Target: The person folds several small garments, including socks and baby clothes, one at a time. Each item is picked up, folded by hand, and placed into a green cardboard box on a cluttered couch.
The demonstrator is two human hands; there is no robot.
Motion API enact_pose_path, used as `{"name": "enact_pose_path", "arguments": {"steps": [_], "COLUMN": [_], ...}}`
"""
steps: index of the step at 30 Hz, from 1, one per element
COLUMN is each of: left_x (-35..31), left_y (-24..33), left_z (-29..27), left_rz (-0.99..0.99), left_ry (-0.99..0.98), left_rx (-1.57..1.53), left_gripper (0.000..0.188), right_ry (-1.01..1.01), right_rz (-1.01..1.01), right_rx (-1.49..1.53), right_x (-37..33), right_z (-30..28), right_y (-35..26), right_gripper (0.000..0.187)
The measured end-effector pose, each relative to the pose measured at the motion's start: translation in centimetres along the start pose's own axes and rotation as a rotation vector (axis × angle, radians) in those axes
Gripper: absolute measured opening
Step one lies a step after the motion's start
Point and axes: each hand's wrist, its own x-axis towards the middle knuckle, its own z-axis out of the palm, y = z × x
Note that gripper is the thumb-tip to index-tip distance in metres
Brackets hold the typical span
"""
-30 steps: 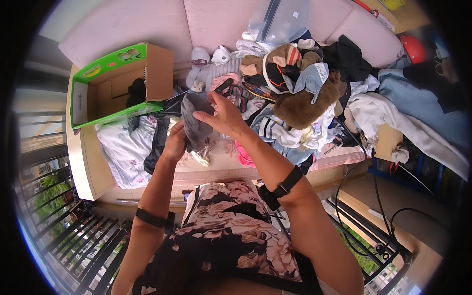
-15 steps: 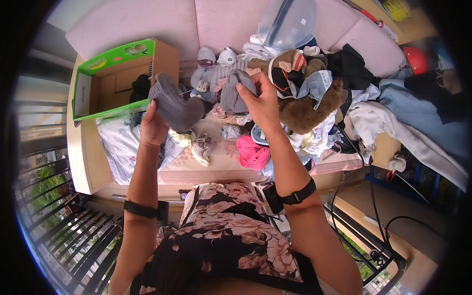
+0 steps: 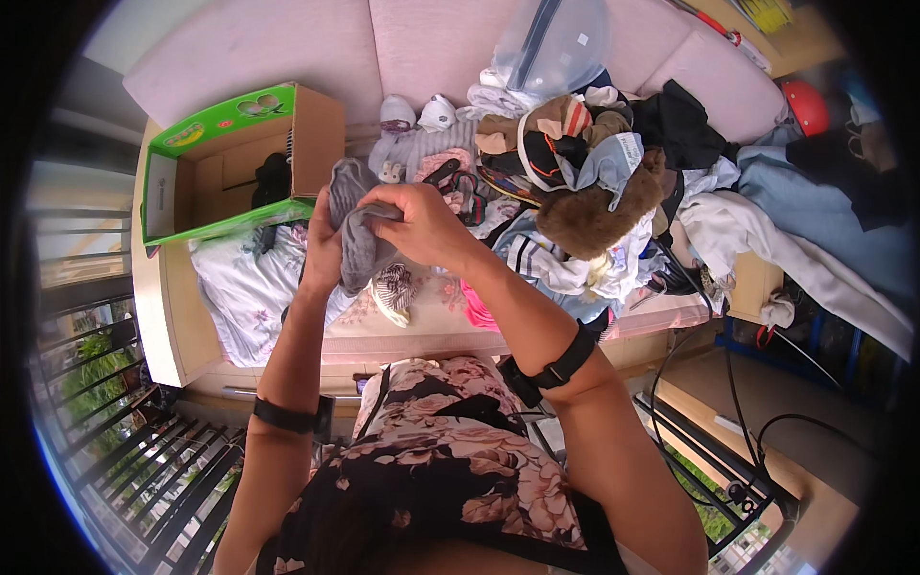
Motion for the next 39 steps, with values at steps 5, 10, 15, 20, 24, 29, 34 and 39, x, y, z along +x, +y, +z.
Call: {"name": "enact_pose_path", "arguments": {"steps": [5, 10, 15, 20, 24, 29, 34, 39], "left_x": [-0.4, 0.1, 0.9, 0.7, 0.6, 0.3, 0.2, -0.5], "left_y": [0.7, 1.2, 0.5, -1.5, -2.6, -3.0, -2.7, -1.9], "left_z": [0.7, -0.2, -0.2, 0.6, 0.7, 0.6, 0.4, -0.3], "left_rz": [0.043, -0.003, -0.116, -0.193, -0.385, -0.531, -0.615, -0.632], "left_ry": [-0.083, -0.184, -0.251, -0.133, 0.026, 0.083, -0.009, -0.153], "left_rx": [0.045, -0.084, -0.381, -0.091, -0.211, -0.153, -0.381, -0.618], "left_gripper": [0.030, 0.030, 0.038, 0.029, 0.024, 0.022, 0.031, 0.039], "right_ry": [0.343, 0.297, 0.257, 0.267, 0.362, 0.257, 0.214, 0.323], "right_rz": [-0.141, -0.255, -0.121, -0.121, -0.283, -0.746, -0.743, -0.406], "right_rx": [-0.282, -0.098, 0.053, 0.184, -0.069, -0.578, -0.692, -0.256], "right_x": [2.0, 2.9, 3.7, 4.3, 4.2, 2.5, 1.0, 1.3], "right_z": [0.0, -0.4, -0.9, -1.1, -1.4, -1.2, -0.7, -1.6], "right_y": [0.8, 0.8, 0.9, 0.8, 1.0, 2.3, 3.8, 4.6], "right_gripper": [0.019, 0.025, 0.025, 0.024, 0.027, 0.040, 0.040, 0.030]}}
